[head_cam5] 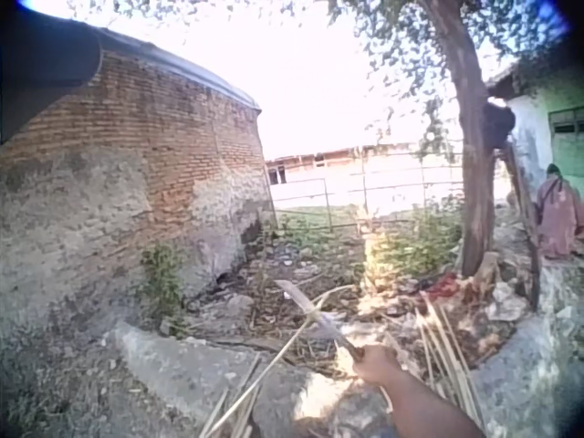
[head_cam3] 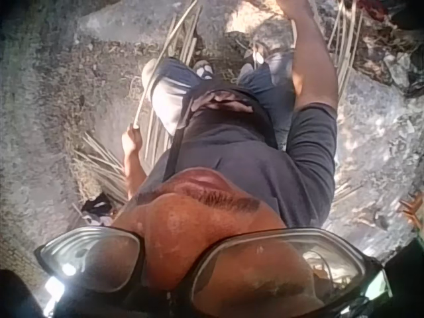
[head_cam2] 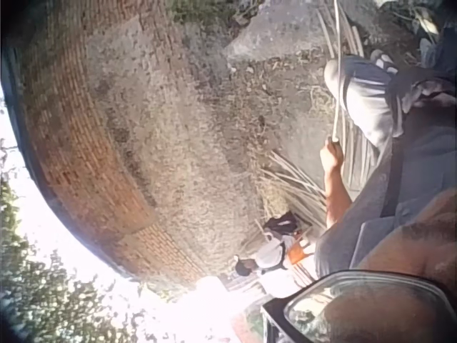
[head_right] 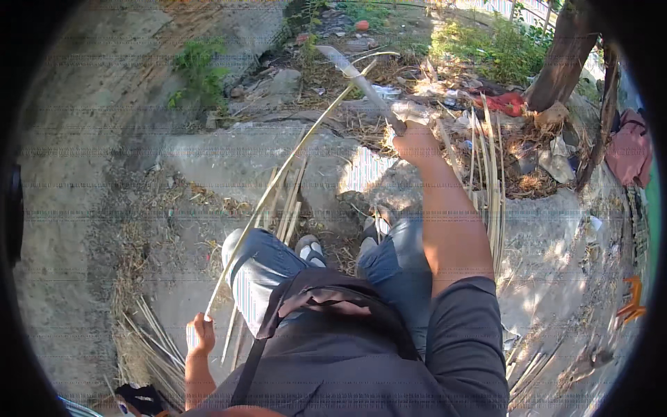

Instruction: The person peels and splits long strips of bamboo using a machete. They hold the bamboo with one hand and shave off the outer layer or split the material into thinner strips with the blade held in the other hand.

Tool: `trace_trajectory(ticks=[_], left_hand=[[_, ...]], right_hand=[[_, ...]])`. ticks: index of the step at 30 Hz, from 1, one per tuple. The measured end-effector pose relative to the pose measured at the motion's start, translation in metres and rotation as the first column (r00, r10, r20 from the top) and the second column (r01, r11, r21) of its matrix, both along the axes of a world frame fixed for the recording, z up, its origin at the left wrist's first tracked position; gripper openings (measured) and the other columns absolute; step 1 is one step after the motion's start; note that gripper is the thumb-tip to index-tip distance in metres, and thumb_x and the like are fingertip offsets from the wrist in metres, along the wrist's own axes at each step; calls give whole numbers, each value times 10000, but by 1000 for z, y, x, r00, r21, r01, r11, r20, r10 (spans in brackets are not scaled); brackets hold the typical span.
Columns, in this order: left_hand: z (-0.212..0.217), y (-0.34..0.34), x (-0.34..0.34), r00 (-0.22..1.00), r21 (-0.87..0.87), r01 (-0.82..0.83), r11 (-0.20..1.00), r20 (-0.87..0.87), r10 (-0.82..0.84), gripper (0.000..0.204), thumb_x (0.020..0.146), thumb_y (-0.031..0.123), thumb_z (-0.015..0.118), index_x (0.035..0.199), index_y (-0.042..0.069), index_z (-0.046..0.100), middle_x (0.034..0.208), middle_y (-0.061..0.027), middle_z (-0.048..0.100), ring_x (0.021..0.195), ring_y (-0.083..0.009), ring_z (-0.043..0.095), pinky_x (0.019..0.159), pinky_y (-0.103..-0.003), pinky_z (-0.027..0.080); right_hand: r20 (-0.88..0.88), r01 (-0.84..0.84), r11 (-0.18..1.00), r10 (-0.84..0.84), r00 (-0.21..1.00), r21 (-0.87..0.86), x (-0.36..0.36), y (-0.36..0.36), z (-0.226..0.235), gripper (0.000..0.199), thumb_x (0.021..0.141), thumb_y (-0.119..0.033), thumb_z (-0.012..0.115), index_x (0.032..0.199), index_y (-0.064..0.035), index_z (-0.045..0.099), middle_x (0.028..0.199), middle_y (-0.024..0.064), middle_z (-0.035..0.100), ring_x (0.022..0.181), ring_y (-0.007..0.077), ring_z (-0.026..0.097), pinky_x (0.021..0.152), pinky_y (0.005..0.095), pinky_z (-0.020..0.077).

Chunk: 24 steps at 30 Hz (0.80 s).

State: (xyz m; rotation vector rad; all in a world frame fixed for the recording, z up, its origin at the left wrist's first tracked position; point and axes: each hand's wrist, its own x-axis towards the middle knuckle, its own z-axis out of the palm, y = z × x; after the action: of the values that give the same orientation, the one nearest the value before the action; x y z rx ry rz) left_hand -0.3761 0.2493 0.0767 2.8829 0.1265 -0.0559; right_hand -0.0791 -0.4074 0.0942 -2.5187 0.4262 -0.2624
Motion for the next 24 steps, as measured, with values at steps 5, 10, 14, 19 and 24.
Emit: trace_trajectory(ticks=[5,10,14,19,24], left_hand=[[5,-12,6,998,-6,28,1000,56,-28,300,959,234,586,769,5,545,688,-266,615,676,-504,616,613,-548,476],[8,-28,23,998,-42,25,999,63,-23,324,968,247,589,768,-4,543,655,-259,586,637,-498,595,583,-519,463],[9,-43,34,998,-69,46,997,54,-42,313,975,244,580,782,-2,561,646,-263,584,639,-495,600,580,-508,466],[15,-45,32,1000,-99,13,995,28,-10,198,947,161,565,820,11,590,636,-254,593,598,-470,608,557,-484,469],[5,4,-10,982,-37,141,989,135,-135,175,937,142,583,809,23,583,613,-227,586,574,-457,608,548,-485,469]], right_hand=[[20,-113,657,148,989,745,6,-4,-8,178,824,-169,748,855,-43,627,661,20,573,566,142,520,539,350,412],[47,-217,874,219,975,434,5,12,5,198,822,-191,729,833,-30,616,669,38,574,589,161,554,554,374,436],[136,-406,913,398,907,39,-30,61,42,158,775,-191,705,857,-70,646,707,155,645,680,316,668,633,457,506],[-29,-601,684,650,759,-414,-46,102,57,199,744,-213,736,912,-136,661,798,124,700,806,367,705,704,513,551],[-3,-396,867,415,910,-304,-22,60,42,248,790,-241,733,1014,-155,674,835,118,712,844,359,705,744,516,539]])
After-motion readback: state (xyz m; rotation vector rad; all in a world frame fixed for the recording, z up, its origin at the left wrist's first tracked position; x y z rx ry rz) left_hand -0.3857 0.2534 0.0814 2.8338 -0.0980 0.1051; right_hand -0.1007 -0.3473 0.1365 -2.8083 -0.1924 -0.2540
